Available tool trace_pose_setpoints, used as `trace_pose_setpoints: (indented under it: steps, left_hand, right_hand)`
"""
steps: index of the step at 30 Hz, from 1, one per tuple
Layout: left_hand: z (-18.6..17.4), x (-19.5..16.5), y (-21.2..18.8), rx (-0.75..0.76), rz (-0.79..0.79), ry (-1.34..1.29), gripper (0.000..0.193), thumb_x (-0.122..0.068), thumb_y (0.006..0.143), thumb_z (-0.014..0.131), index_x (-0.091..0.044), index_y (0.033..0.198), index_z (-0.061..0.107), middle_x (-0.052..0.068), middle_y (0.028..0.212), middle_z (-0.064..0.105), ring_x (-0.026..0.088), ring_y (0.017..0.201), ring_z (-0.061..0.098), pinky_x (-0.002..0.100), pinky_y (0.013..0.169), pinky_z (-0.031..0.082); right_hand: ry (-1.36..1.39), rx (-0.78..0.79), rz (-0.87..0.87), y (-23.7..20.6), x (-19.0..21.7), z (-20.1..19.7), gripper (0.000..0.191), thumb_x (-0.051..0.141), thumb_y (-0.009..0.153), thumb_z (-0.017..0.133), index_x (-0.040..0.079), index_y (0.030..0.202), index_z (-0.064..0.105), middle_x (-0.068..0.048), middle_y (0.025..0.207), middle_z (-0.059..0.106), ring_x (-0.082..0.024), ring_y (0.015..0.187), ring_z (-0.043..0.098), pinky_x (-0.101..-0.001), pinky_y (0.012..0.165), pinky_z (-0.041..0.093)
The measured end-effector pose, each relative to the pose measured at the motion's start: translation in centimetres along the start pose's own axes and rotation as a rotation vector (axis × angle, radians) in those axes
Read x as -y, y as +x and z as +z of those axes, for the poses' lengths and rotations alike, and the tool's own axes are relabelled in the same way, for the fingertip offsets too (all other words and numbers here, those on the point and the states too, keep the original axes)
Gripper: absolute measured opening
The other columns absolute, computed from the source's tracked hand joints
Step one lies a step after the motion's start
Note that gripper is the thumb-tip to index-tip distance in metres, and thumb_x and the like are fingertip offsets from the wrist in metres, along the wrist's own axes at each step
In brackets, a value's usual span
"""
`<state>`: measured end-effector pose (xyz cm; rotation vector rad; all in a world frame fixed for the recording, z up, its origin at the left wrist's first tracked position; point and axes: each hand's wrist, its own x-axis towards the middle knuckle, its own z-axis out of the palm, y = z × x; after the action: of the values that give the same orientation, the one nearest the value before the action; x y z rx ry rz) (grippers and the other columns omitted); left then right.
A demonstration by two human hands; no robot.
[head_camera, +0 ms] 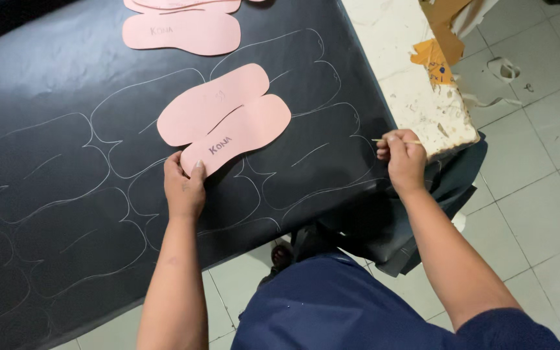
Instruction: The person places pink insole-shaped templates onto a black sheet and traces their outlines with a small stick. The person repeats this process multiple times across the sheet, occasionally adjusting the sheet and moving the templates.
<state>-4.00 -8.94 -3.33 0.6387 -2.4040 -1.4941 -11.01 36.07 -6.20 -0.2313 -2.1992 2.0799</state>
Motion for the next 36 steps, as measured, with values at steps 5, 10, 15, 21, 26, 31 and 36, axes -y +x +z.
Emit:
trace_pose_setpoints:
  steps: [5, 10, 15, 21, 26, 31, 36]
  left_hand:
    - [-1.3, 0.9, -2.6, -0.104, 0.075, 0.203, 0.051, -0.023, 0.095, 0.068, 0.002, 0.136, 0.055, 0.022, 0.127, 0.066, 0.034, 0.114, 0.067, 0.041, 0.101, 0.051]
    - [-4.2, 2.8, -7.2, -0.284, 0.039, 0.398, 0.057, -0.024, 0.097, 0.068, 0.005, 0.143, 0.050, 0.029, 0.137, 0.060, 0.045, 0.121, 0.061, 0.049, 0.102, 0.047]
    - [-7.2, 4.8, -10.2, -0.270, -0.057, 0.413, 0.060, -0.029, 0.099, 0.067, 0.006, 0.143, 0.048, 0.030, 0.131, 0.062, 0.044, 0.116, 0.062, 0.049, 0.099, 0.047]
    - [-8.5, 5.9, -10.3, -0.222, -0.030, 0.266, 0.056, -0.027, 0.100, 0.067, 0.006, 0.141, 0.048, 0.025, 0.123, 0.067, 0.033, 0.108, 0.069, 0.041, 0.095, 0.051]
    - [-8.8, 6.6, -10.3, -0.212, 0.027, 0.251, 0.053, -0.023, 0.100, 0.069, 0.008, 0.140, 0.050, 0.024, 0.124, 0.066, 0.030, 0.105, 0.068, 0.039, 0.092, 0.052]
    - [-9.2, 7.8, -10.4, -0.143, 0.011, 0.184, 0.057, -0.024, 0.099, 0.069, 0.007, 0.143, 0.048, 0.020, 0.123, 0.066, 0.024, 0.099, 0.067, 0.035, 0.091, 0.053]
    - [-9.3, 8.1, -10.9, -0.171, 0.170, 0.327, 0.064, -0.018, 0.096, 0.077, 0.009, 0.145, 0.047, 0.022, 0.124, 0.055, 0.025, 0.092, 0.063, 0.036, 0.085, 0.052]
  right_hand:
    - [-0.070, 0.016, -0.036, -2.9, -0.2, -1.6, 0.016, 0.012, 0.107, 0.055, -0.001, 0.109, 0.066, -0.008, 0.098, 0.073, -0.012, 0.084, 0.068, -0.0252, 0.076, 0.057]
    - [-0.135, 0.025, -0.060, -3.8, -0.5, -1.9, 0.019, 0.012, 0.107, 0.057, -0.001, 0.112, 0.069, -0.007, 0.100, 0.074, -0.011, 0.088, 0.068, -0.0252, 0.079, 0.056]
    - [-0.218, 0.042, -0.076, -4.1, -0.4, -1.5, 0.018, 0.012, 0.105, 0.059, -0.001, 0.111, 0.070, -0.008, 0.100, 0.074, -0.011, 0.088, 0.068, -0.0259, 0.080, 0.055]
    - [-0.298, 0.074, -0.138, -4.6, -0.2, -1.3, 0.020, 0.011, 0.104, 0.058, -0.002, 0.111, 0.071, -0.008, 0.100, 0.075, -0.011, 0.090, 0.069, -0.0261, 0.084, 0.056]
    - [-0.225, 0.025, -0.084, -4.9, -0.8, -2.4, 0.017, 0.011, 0.103, 0.057, -0.001, 0.101, 0.070, -0.010, 0.093, 0.073, -0.013, 0.084, 0.070, -0.0273, 0.080, 0.057]
    - [0.183, -0.181, -0.028, -7.7, -1.7, -5.5, 0.014, 0.008, 0.102, 0.051, 0.001, 0.100, 0.064, -0.010, 0.096, 0.070, -0.016, 0.074, 0.068, -0.0296, 0.067, 0.058]
    - [0.048, -0.368, 0.241, -10.6, -2.5, -5.9, 0.030, 0.002, 0.090, 0.052, 0.008, 0.118, 0.063, -0.004, 0.102, 0.068, -0.013, 0.061, 0.062, -0.0236, 0.042, 0.041]
